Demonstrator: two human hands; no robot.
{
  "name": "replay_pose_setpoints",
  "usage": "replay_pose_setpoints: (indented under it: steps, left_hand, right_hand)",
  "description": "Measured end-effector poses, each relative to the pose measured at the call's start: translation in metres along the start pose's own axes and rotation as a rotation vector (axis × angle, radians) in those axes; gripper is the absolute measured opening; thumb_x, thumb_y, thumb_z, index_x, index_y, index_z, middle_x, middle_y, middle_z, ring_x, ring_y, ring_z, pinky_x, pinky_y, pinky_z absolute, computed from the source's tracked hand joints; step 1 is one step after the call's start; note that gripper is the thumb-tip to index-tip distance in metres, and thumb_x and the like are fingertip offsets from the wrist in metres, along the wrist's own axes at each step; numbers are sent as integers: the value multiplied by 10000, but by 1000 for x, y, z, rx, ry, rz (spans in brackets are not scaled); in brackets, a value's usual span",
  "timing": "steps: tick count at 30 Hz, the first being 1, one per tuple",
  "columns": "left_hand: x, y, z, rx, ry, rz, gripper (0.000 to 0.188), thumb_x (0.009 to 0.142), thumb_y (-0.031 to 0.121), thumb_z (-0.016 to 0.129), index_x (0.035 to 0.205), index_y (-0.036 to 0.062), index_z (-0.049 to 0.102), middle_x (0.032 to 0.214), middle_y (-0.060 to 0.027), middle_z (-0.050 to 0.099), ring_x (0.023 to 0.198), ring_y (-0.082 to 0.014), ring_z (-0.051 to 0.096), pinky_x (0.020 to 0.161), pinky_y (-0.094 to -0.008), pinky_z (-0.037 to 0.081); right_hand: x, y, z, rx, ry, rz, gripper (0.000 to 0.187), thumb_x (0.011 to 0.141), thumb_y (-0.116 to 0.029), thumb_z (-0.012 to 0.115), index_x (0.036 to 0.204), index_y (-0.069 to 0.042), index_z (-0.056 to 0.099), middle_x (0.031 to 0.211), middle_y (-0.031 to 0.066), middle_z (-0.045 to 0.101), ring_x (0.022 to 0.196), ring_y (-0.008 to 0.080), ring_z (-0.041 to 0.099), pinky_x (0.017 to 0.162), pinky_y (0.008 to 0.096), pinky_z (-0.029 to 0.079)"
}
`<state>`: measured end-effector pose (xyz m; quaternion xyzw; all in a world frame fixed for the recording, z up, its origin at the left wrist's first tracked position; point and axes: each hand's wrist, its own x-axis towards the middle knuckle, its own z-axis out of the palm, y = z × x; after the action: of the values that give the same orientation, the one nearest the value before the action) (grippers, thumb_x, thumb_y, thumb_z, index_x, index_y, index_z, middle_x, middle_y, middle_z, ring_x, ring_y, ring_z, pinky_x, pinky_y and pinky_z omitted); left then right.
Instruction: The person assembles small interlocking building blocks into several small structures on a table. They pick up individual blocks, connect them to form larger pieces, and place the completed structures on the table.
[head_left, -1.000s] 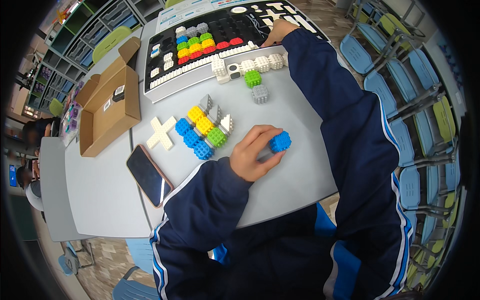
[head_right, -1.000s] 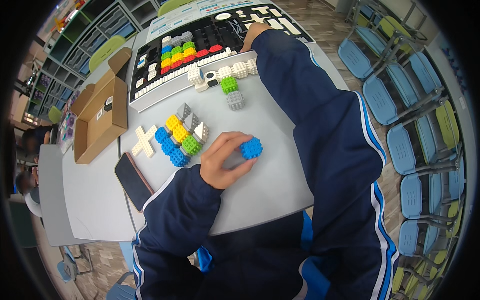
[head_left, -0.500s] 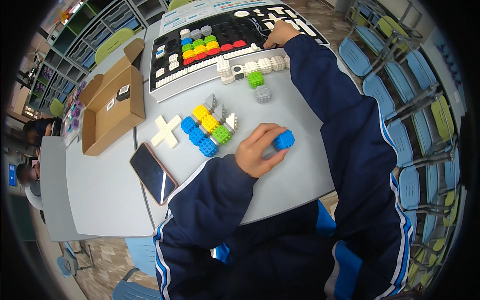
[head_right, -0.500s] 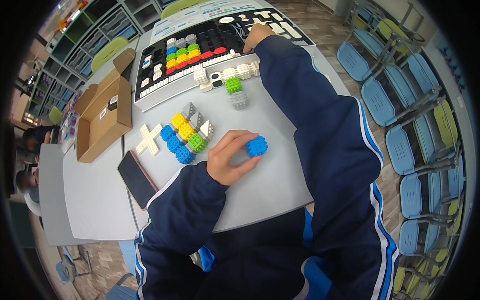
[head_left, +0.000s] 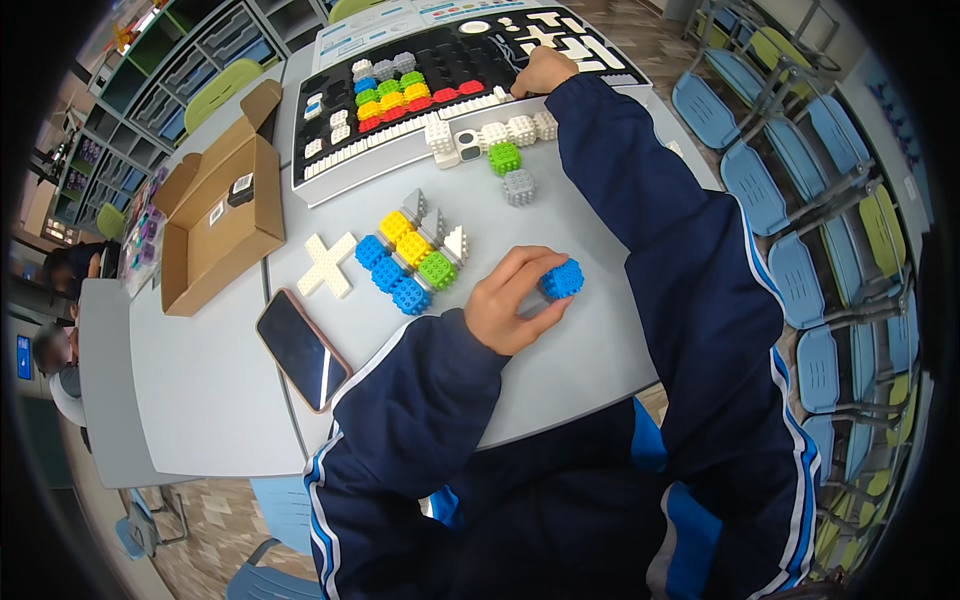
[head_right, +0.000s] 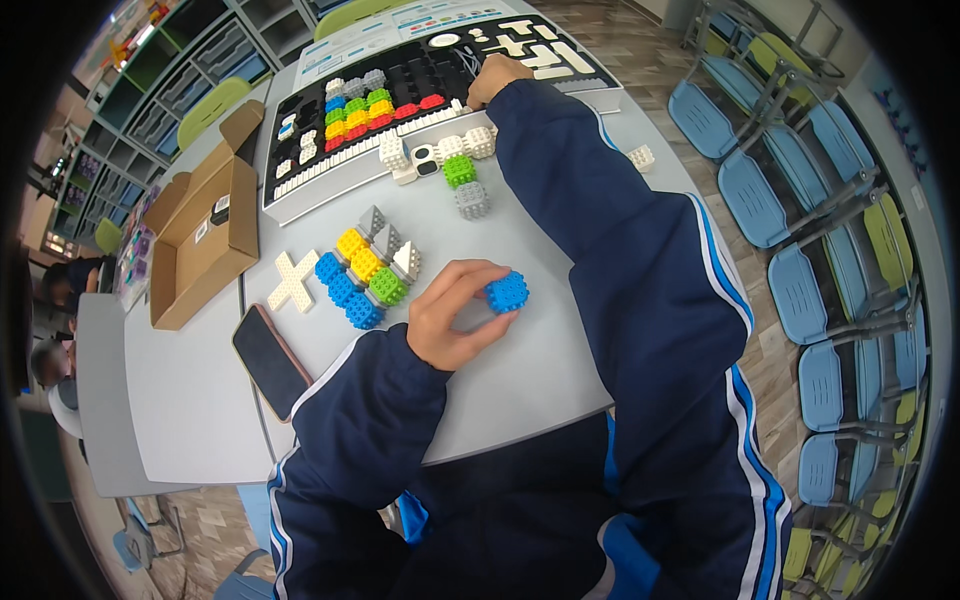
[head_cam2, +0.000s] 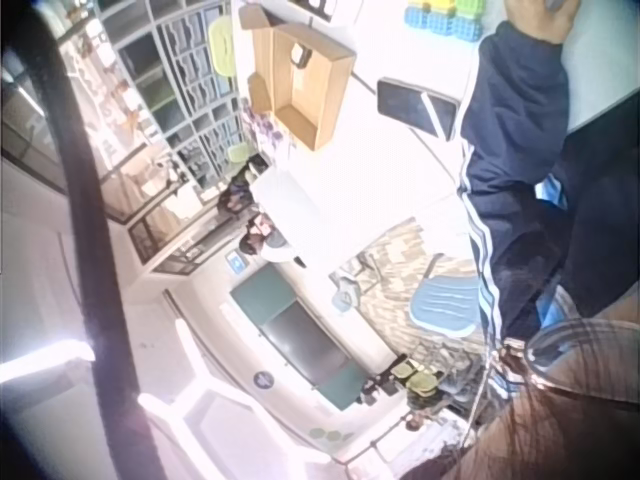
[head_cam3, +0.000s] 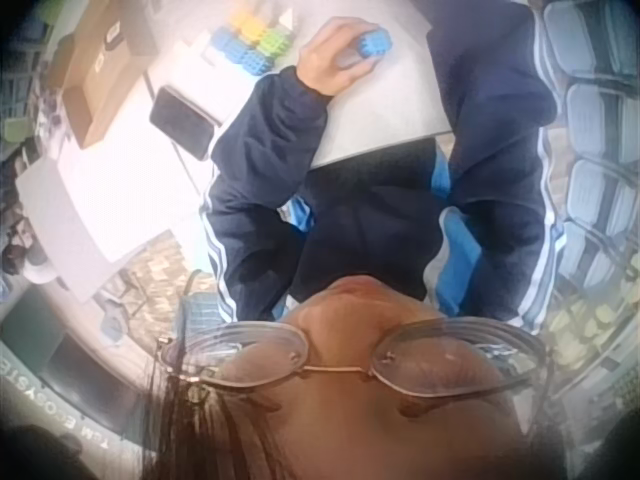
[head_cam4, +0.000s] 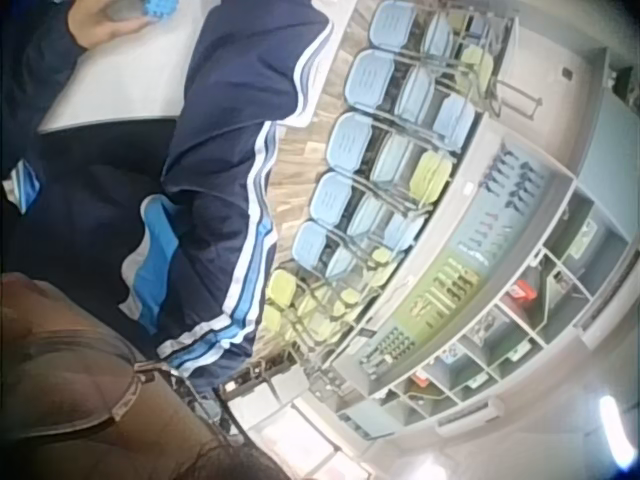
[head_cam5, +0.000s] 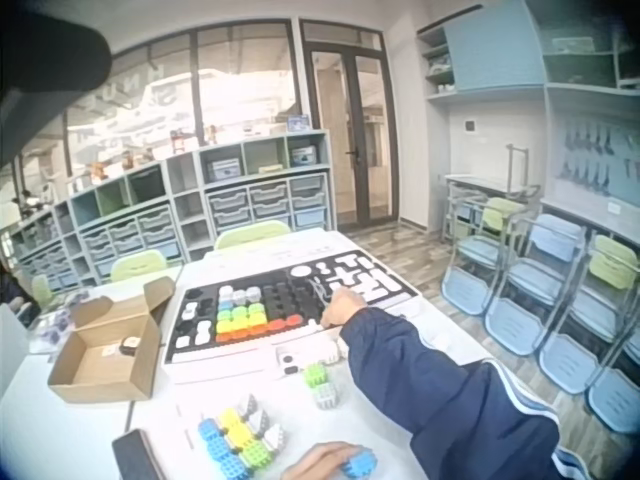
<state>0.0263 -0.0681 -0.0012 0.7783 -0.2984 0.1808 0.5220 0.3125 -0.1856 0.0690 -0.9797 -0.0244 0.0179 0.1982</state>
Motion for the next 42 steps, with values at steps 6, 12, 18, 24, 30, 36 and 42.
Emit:
replay_pose_setpoints:
  steps: [6, 12, 18, 24, 30, 36, 42]
  left_hand:
    - [0, -1, 2, 6, -7, 6, 410, 747, -17, 774, 1138, -7, 649, 1081, -112, 634, 908, -193, 660, 778, -280, 554]
    - [1, -3, 2, 24, -28, -8, 409, 745, -17, 759, 1133, -10, 633, 1088, -123, 628, 932, -229, 656, 813, -298, 541]
    - [2, -8, 1, 36, -50, -114, 393, 746, 6, 742, 1116, 1, 611, 1070, -136, 637, 974, -279, 651, 874, -324, 515]
    - [-6, -11, -2, 78, -76, -241, 434, 743, 35, 759, 1139, 10, 582, 1092, -136, 665, 1028, -254, 662, 925, -321, 503]
    - [-2, -9, -2, 72, -107, -277, 463, 737, 39, 773, 1148, 8, 560, 1127, -129, 659, 1050, -236, 653, 948, -318, 491]
    - [-2, -9, -3, 28, -109, -335, 513, 745, 45, 784, 1183, 2, 519, 1115, -124, 655, 1045, -221, 645, 963, -319, 473]
    - [0, -5, -3, -76, -60, -415, 557, 735, 29, 799, 1197, 16, 489, 1110, -126, 650, 1053, -200, 637, 945, -310, 468]
  right_hand:
    - [1, 7, 9, 41, 170, -111, 523, 539, -222, 877, 942, 73, 722, 927, 228, 715, 913, 339, 706, 811, 375, 560]
    - [-1, 6, 14, 102, 208, -60, 380, 608, -140, 863, 941, -9, 734, 1012, 216, 710, 999, 339, 688, 864, 410, 558]
    - [-57, 22, -20, 343, 422, -500, 278, 652, -117, 813, 708, -11, 562, 651, 85, 606, 615, 196, 591, 613, 334, 497]
    - [-174, 48, -2, 598, 150, -669, 244, 716, -86, 745, 810, -2, 536, 764, 121, 622, 701, 243, 615, 636, 344, 476]
    - [-202, 79, 22, 483, 35, -537, 240, 756, -94, 776, 829, -16, 561, 821, 90, 632, 760, 217, 623, 706, 332, 504]
    - [-216, 84, 22, 439, 352, -815, 150, 784, -85, 747, 893, -46, 651, 902, 84, 657, 811, 221, 618, 778, 341, 449]
    - [-227, 82, 28, 432, 238, -1157, 292, 714, 5, 713, 996, -69, 715, 968, 41, 646, 823, 215, 594, 837, 352, 445]
